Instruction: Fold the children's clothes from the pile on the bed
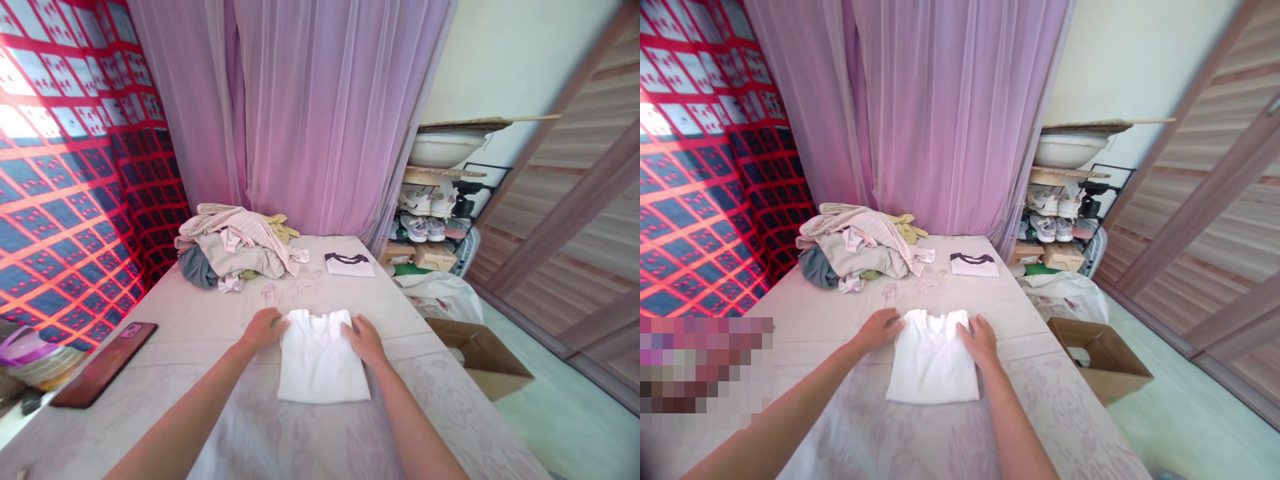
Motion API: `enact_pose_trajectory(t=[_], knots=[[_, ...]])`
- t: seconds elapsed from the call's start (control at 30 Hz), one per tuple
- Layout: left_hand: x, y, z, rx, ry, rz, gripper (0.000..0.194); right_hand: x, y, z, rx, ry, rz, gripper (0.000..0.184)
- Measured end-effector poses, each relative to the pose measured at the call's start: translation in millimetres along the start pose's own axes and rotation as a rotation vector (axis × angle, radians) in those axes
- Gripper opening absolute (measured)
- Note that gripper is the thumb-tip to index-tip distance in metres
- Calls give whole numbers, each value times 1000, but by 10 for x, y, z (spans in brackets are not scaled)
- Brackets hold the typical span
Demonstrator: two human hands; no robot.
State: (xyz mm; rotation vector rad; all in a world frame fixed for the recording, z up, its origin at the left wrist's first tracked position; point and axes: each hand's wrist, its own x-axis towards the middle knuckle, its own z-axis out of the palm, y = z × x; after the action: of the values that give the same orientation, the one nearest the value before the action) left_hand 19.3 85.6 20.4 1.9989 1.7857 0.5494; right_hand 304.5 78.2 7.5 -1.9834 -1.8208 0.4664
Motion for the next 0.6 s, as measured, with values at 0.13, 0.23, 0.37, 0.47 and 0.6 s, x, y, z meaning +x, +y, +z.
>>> enact_pose_trajectory(t=[0.13,0.23,0.37,0.47,0.6], knots=[[-189,279,79,43,2,-139,31,-18,-221,-85,-163,-51,-33,34],[-250,501,157,2,7,-166,25,-61,-314,-122,-74,-50,-50,25],[-255,625,201,-116,-6,-228,30,-65,-312,-114,44,-39,51,23],[-203,613,185,-248,-44,-308,30,-2,-272,-111,43,-54,121,33],[-140,558,147,-511,-142,-454,30,97,-264,-146,-4,-204,138,42]])
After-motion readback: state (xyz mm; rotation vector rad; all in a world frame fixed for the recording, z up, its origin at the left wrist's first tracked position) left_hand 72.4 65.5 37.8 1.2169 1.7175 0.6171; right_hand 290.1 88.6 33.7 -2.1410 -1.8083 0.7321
